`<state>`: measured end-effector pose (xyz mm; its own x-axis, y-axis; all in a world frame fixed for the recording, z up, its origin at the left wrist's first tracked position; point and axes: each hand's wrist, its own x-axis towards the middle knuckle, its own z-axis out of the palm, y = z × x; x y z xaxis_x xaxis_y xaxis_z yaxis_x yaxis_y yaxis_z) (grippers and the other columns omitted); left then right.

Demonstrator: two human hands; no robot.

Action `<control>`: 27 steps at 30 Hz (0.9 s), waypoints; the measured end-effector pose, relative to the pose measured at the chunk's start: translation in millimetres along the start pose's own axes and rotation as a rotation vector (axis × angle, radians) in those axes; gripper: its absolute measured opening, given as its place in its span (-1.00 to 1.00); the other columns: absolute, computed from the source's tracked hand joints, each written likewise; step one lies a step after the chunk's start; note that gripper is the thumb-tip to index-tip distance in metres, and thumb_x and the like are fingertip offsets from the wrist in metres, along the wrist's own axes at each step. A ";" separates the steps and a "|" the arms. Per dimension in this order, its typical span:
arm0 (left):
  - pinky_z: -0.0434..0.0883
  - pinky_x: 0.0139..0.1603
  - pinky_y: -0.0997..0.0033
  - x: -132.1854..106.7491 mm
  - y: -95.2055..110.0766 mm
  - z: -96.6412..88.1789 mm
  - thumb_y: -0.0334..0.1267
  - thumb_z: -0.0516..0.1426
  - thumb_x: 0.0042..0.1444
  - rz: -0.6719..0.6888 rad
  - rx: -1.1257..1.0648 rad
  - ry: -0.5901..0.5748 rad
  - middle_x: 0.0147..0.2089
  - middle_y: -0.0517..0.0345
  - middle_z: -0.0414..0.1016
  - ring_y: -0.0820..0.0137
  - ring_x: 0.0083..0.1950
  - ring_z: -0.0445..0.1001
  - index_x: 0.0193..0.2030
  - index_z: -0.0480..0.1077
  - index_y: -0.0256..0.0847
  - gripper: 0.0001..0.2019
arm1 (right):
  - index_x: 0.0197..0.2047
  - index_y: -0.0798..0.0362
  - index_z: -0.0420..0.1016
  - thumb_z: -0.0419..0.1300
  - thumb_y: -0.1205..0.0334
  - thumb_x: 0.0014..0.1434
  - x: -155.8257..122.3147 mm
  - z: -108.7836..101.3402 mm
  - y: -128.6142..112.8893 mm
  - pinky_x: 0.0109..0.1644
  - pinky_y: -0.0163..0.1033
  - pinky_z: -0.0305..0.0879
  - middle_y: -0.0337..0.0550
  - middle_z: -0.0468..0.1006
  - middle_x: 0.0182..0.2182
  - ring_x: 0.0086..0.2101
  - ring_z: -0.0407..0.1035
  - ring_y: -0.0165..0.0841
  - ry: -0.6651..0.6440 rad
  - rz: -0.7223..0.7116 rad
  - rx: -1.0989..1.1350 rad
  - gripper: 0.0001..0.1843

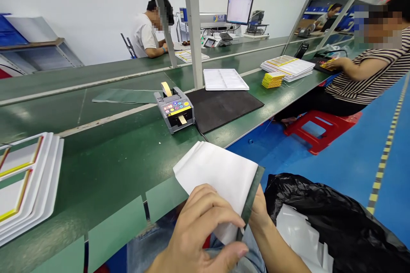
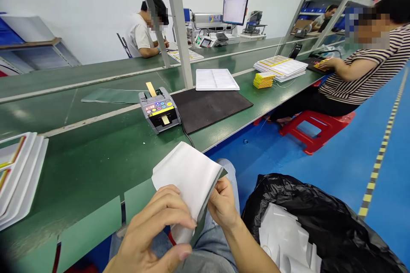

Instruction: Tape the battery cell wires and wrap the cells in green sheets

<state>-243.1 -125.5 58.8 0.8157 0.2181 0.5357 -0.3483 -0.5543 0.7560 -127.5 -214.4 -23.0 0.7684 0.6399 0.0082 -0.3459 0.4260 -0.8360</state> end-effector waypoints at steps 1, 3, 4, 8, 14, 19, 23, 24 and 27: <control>0.30 -0.29 0.24 0.5 1.0 -0.3 -0.19 0.15 0.14 0.009 0.023 0.003 -0.42 0.06 0.39 0.34 -0.36 0.31 -0.29 0.42 -0.28 -0.83 | -0.30 -0.02 0.50 0.42 0.01 -0.15 0.8 -0.4 0.9 -0.33 -0.20 0.40 -0.23 0.53 -0.52 -0.43 0.44 -0.24 -0.012 -0.003 0.023 -0.63; 0.31 -0.28 0.23 1.5 3.0 0.0 -0.35 0.17 0.08 0.050 0.106 0.037 -0.43 0.08 0.40 0.36 -0.38 0.30 -0.31 0.40 -0.28 -0.95 | -0.35 -0.02 0.49 0.42 0.07 -0.15 1.9 -1.2 3.4 -0.36 -0.22 0.39 -0.26 0.49 -0.57 -0.50 0.41 -0.29 -0.015 -0.013 0.075 -0.69; 0.30 -0.29 0.24 1.9 3.9 0.7 -0.43 0.17 0.03 0.071 0.160 0.059 -0.44 0.09 0.40 0.37 -0.39 0.29 -0.33 0.38 -0.28 -0.94 | -0.38 -0.01 0.48 0.42 0.10 -0.14 2.1 -1.6 4.7 -0.39 -0.24 0.38 -0.27 0.47 -0.58 -0.53 0.38 -0.32 -0.005 -0.020 0.096 -0.72; 0.27 -0.34 0.31 1.0 5.9 4.2 -0.56 0.12 -0.07 0.125 0.353 0.128 -0.50 0.16 0.38 0.41 -0.44 0.27 -0.43 0.33 -0.26 -0.86 | -0.37 0.01 0.48 0.41 0.11 -0.13 1.2 -1.6 6.4 -0.46 -0.28 0.35 -0.28 0.41 -0.61 -0.60 0.30 -0.38 0.035 -0.033 0.107 -0.73; 0.21 -0.38 0.34 -1.5 4.0 6.2 -0.54 0.12 -0.06 0.153 0.415 0.099 -0.55 0.21 0.34 0.45 -0.49 0.24 -0.49 0.27 -0.23 -0.86 | -0.40 -0.01 0.45 0.41 0.02 -0.12 1.0 1.5 3.7 -0.50 -0.28 0.31 -0.28 0.39 -0.62 -0.62 0.25 -0.39 0.042 -0.010 0.103 -0.70; 0.21 -0.36 0.34 -4.3 2.2 7.0 -0.55 0.10 -0.04 0.138 0.446 0.115 -0.53 0.19 0.33 0.44 -0.46 0.23 -0.45 0.26 -0.24 -0.86 | -0.45 0.03 0.43 0.43 0.08 -0.14 2.2 -0.5 9.0 -0.53 -0.36 0.22 -0.32 0.34 -0.64 -0.63 0.17 -0.46 0.049 0.001 0.117 -0.70; 0.19 -0.39 0.38 -5.2 1.8 5.9 -0.56 0.07 0.02 0.106 0.462 0.046 -0.52 0.20 0.29 0.45 -0.46 0.18 -0.44 0.23 -0.24 -0.84 | -0.42 0.02 0.44 0.42 0.15 -0.12 3.4 -3.5 12.6 -0.52 -0.39 0.21 -0.31 0.37 -0.59 -0.60 0.20 -0.47 0.054 -0.035 0.123 -0.74; 0.19 -0.39 0.38 -5.3 1.5 5.7 -0.56 0.05 0.04 0.097 0.462 0.023 -0.51 0.20 0.28 0.45 -0.45 0.18 -0.44 0.23 -0.24 -0.84 | -0.42 0.02 0.43 0.42 0.18 -0.13 3.6 -4.2 12.9 -0.53 -0.39 0.20 -0.32 0.37 -0.59 -0.61 0.20 -0.47 0.061 -0.041 0.116 -0.74; 0.19 -0.38 0.39 -6.2 -0.6 5.4 -0.55 0.02 0.10 0.093 0.455 -0.032 -0.49 0.18 0.27 0.44 -0.43 0.17 -0.42 0.20 -0.24 -0.84 | -0.44 0.02 0.40 0.43 0.17 -0.14 3.6 -5.3 12.3 -0.58 -0.38 0.16 -0.33 0.33 -0.63 -0.64 0.15 -0.46 0.070 -0.032 0.087 -0.72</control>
<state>-245.5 -130.8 52.9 0.8073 0.1298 0.5757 -0.1885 -0.8677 0.4599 -126.1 -210.2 -36.1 0.8143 0.5803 -0.0069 -0.3638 0.5011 -0.7852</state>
